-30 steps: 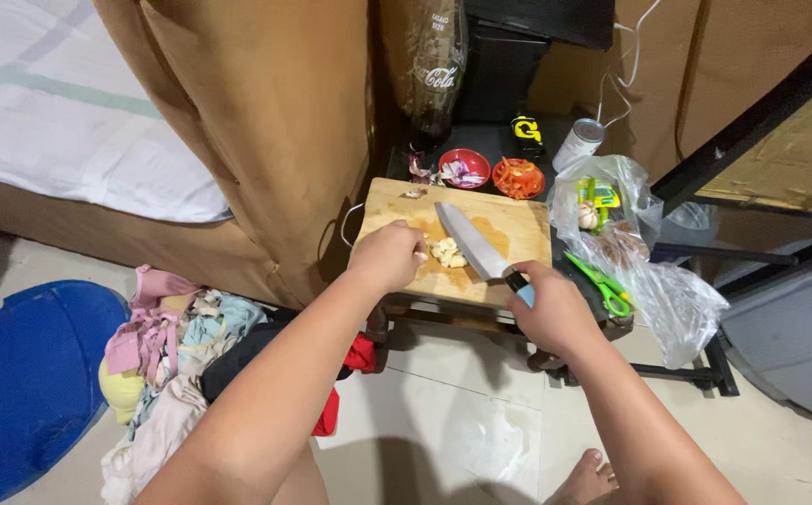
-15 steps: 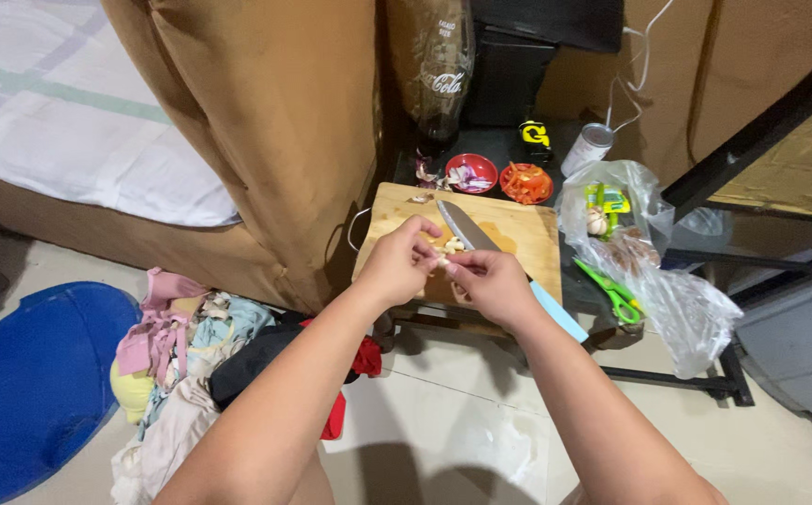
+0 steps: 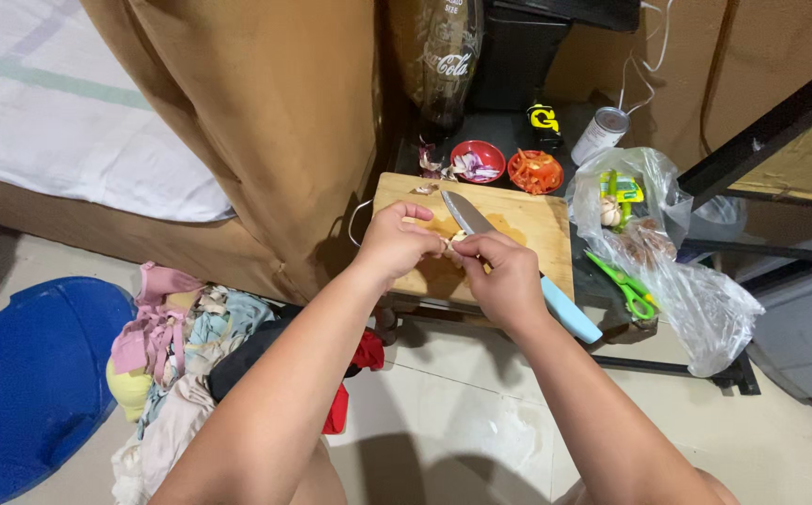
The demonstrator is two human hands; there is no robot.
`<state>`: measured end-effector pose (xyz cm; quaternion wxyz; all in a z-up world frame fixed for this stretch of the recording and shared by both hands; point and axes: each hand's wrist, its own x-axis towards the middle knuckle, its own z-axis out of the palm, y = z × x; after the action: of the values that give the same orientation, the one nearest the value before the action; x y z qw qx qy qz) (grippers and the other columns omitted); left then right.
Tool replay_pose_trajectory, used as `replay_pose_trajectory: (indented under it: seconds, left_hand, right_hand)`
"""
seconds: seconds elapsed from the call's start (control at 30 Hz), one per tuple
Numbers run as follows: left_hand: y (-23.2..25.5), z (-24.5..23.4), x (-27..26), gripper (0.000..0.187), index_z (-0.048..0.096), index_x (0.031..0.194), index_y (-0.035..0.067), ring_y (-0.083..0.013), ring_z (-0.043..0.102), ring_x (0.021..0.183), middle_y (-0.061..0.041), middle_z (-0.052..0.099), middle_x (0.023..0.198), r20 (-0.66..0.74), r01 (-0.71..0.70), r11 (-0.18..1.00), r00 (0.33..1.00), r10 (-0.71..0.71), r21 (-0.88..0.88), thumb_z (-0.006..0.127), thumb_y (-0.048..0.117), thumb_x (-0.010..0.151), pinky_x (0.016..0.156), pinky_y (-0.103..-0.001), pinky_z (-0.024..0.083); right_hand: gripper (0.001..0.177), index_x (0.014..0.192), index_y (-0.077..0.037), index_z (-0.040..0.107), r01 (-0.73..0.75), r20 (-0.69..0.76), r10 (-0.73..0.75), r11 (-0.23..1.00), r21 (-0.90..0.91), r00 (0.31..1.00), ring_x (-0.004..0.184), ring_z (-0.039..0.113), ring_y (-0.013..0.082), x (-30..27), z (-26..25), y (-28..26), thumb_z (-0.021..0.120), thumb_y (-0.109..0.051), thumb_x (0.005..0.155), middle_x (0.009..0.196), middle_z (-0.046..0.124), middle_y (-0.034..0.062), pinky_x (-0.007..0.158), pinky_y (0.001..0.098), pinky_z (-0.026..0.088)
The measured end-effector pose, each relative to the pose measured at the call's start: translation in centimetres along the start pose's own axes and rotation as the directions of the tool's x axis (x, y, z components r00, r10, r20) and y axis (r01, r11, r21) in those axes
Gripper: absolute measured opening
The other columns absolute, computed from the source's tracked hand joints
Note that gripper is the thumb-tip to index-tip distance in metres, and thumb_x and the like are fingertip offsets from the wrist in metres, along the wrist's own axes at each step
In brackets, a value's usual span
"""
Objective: The person is sitting on the floor and using a knife to slice a tomato and then peel and chop garlic on a wooden cutting board.
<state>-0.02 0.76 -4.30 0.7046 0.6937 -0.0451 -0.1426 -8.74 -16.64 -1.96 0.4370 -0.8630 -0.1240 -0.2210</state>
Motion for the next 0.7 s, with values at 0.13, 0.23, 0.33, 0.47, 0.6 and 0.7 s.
replay_pose_trajectory:
  seconds: [0.13, 0.23, 0.33, 0.47, 0.6, 0.7]
  left_hand:
    - [0.4, -0.2, 0.0, 0.050, 0.056, 0.120, -0.003, -0.0164, 0.071, 0.071, -0.015, 0.074, 0.085, 0.008, 0.127, 0.981, 0.992, -0.127, -0.145, 0.074, -0.005, 0.074, 0.062, -0.027, 0.053]
    - [0.7, -0.3, -0.5, 0.053, 0.056, 0.120, -0.003, -0.0156, 0.067, 0.069, -0.015, 0.076, 0.086, 0.007, 0.074, 0.982, 0.997, -0.073, -0.175, 0.075, -0.008, 0.070, 0.062, -0.027, 0.052]
    - [0.9, -0.2, -0.7, 0.048, 0.057, 0.119, -0.004, -0.0154, 0.072, 0.073, -0.014, 0.076, 0.087, -0.008, -0.003, 0.993, 1.000, 0.002, -0.118, 0.073, -0.005, 0.073, 0.066, -0.027, 0.056]
    - [0.4, 0.0, -0.4, 0.046, 0.055, 0.116, -0.002, -0.0163, 0.071, 0.073, -0.016, 0.077, 0.087, 0.030, -0.015, 0.985, 0.999, 0.021, -0.173, 0.072, -0.005, 0.074, 0.068, -0.027, 0.057]
    - [-0.4, 0.4, -0.1, 0.038, 0.047, 0.103, 0.005, -0.0136, 0.072, 0.077, -0.013, 0.077, 0.085, 0.038, -0.162, 0.980, 0.985, 0.167, -0.118, 0.073, -0.002, 0.077, 0.074, -0.024, 0.057]
    - [-0.7, 0.9, -0.1, 0.036, 0.045, 0.100, 0.006, -0.0123, 0.070, 0.076, -0.011, 0.072, 0.082, 0.024, -0.302, 0.948, 0.953, 0.302, 0.095, 0.072, -0.003, 0.078, 0.067, -0.026, 0.055]
  right_hand:
    - [0.015, 0.099, -0.003, 0.077, 0.143, -0.059, -0.147, 0.987, -0.071, 0.987, 0.088, 0.073, 0.0178, -0.2, 0.2, -0.4, 0.074, 0.002, 0.085, 0.099, 0.076, 0.0102, 0.077, 0.0279, 0.059]
    - [0.010, 0.096, -0.002, 0.077, -0.033, -0.054, 0.038, 0.996, 0.080, 0.998, 0.078, 0.072, 0.0144, -0.3, 0.8, 0.0, 0.079, -0.003, 0.086, 0.094, 0.076, 0.0085, 0.067, 0.0266, 0.058]
    - [0.012, 0.102, 0.000, 0.079, -0.453, 0.080, 0.457, 0.813, 0.366, 0.886, 0.069, 0.058, 0.0108, -0.1, 1.7, 1.4, 0.080, -0.004, 0.091, 0.085, 0.072, 0.0087, 0.060, 0.0268, 0.048]
    - [0.019, 0.109, 0.004, 0.072, -0.485, 0.255, 0.469, 0.475, 0.734, 0.845, 0.074, 0.065, 0.0137, 0.1, 1.6, 3.6, 0.072, 0.001, 0.091, 0.089, 0.073, 0.0087, 0.068, 0.0272, 0.054]
    - [0.020, 0.112, 0.003, 0.070, -0.587, 0.457, 0.507, 0.124, 0.800, 0.731, 0.080, 0.064, 0.0170, 0.2, 1.4, 4.3, 0.065, 0.000, 0.093, 0.094, 0.071, 0.0102, 0.075, 0.0306, 0.054]
    - [0.021, 0.113, 0.003, 0.070, -0.608, 0.535, 0.465, 0.010, 0.794, 0.706, 0.080, 0.062, 0.0168, 0.4, 1.2, 4.4, 0.064, -0.002, 0.093, 0.094, 0.069, 0.0091, 0.075, 0.0311, 0.053]
